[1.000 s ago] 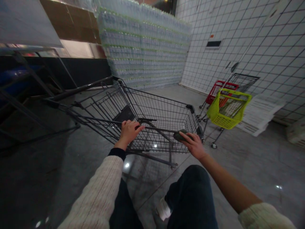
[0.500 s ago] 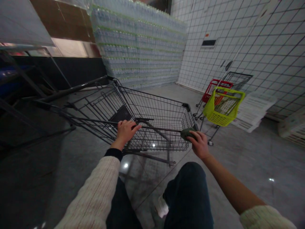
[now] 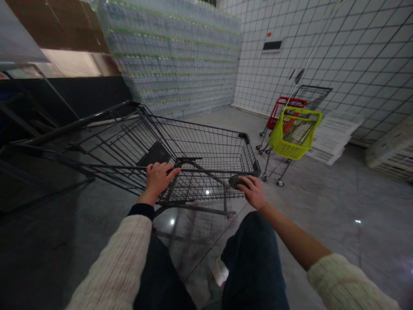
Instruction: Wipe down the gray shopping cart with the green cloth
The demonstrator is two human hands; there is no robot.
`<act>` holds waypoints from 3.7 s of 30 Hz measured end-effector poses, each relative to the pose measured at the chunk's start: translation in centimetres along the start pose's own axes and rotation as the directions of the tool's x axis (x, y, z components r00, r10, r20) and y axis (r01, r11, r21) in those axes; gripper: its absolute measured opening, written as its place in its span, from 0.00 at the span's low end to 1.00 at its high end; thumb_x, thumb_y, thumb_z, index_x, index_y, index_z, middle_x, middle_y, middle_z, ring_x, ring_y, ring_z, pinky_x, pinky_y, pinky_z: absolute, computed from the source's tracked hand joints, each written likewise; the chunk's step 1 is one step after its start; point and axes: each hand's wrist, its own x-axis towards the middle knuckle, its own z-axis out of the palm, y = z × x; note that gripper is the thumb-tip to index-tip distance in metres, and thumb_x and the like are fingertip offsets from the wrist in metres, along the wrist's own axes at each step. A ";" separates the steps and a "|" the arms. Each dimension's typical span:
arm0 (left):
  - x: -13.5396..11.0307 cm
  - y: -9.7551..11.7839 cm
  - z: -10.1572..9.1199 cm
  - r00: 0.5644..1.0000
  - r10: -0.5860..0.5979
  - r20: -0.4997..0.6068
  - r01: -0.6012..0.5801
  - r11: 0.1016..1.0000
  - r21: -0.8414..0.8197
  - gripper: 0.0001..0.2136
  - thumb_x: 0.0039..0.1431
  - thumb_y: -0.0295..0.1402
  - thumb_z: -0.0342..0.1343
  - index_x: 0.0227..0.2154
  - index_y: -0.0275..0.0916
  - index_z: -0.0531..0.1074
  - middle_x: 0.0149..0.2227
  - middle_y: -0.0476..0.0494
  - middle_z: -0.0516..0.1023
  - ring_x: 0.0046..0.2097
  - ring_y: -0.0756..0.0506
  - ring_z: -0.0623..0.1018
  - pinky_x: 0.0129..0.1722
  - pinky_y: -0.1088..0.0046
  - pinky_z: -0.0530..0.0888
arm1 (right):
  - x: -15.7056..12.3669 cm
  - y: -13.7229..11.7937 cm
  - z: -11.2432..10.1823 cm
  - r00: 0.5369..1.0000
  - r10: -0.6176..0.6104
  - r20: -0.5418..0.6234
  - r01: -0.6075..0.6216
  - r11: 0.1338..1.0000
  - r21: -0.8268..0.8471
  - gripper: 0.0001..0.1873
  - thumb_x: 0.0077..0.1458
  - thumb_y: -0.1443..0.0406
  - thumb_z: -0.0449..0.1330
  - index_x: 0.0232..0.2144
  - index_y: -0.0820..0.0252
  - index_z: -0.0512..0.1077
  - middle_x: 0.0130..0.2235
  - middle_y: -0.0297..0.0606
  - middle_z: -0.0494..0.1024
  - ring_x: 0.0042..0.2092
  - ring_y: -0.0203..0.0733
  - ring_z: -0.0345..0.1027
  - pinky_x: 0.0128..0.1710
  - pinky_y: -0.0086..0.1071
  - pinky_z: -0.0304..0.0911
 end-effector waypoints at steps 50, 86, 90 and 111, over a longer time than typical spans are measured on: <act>-0.3 0.2 0.2 1.000 -0.018 -0.013 0.017 0.997 -0.071 0.19 0.61 0.51 0.49 0.27 0.43 0.74 0.34 0.44 0.78 0.42 0.40 0.69 0.48 0.58 0.57 | -3.9 -1.7 7.8 0.742 -0.399 0.538 0.393 0.910 0.133 0.11 0.57 0.70 0.57 0.37 0.54 0.78 0.51 0.38 0.75 0.53 0.47 0.62 0.49 0.41 0.59; -0.7 0.8 -0.1 0.997 0.018 -0.073 -0.027 0.993 -0.114 0.18 0.62 0.49 0.49 0.28 0.42 0.74 0.33 0.44 0.77 0.42 0.41 0.70 0.49 0.58 0.58 | 10.4 -10.5 2.6 0.986 -0.167 -0.022 0.167 0.986 -0.005 0.18 0.61 0.69 0.54 0.49 0.46 0.74 0.59 0.29 0.69 0.53 0.47 0.57 0.50 0.40 0.56; -0.7 0.8 0.1 0.997 0.012 -0.078 -0.022 0.991 -0.132 0.18 0.62 0.49 0.48 0.27 0.42 0.74 0.33 0.43 0.77 0.42 0.41 0.70 0.48 0.58 0.58 | 6.5 -7.4 1.1 0.998 -0.046 0.032 0.047 0.999 -0.023 0.22 0.56 0.74 0.53 0.48 0.48 0.75 0.58 0.32 0.70 0.54 0.48 0.57 0.52 0.42 0.56; -0.8 1.5 -0.3 0.996 0.013 -0.084 -0.021 0.995 -0.097 0.18 0.62 0.50 0.49 0.29 0.42 0.74 0.34 0.44 0.78 0.43 0.40 0.71 0.48 0.58 0.58 | 11.5 -14.0 7.1 0.912 -0.299 0.283 0.283 0.954 0.097 0.18 0.64 0.65 0.51 0.53 0.48 0.71 0.61 0.30 0.66 0.56 0.47 0.58 0.53 0.42 0.56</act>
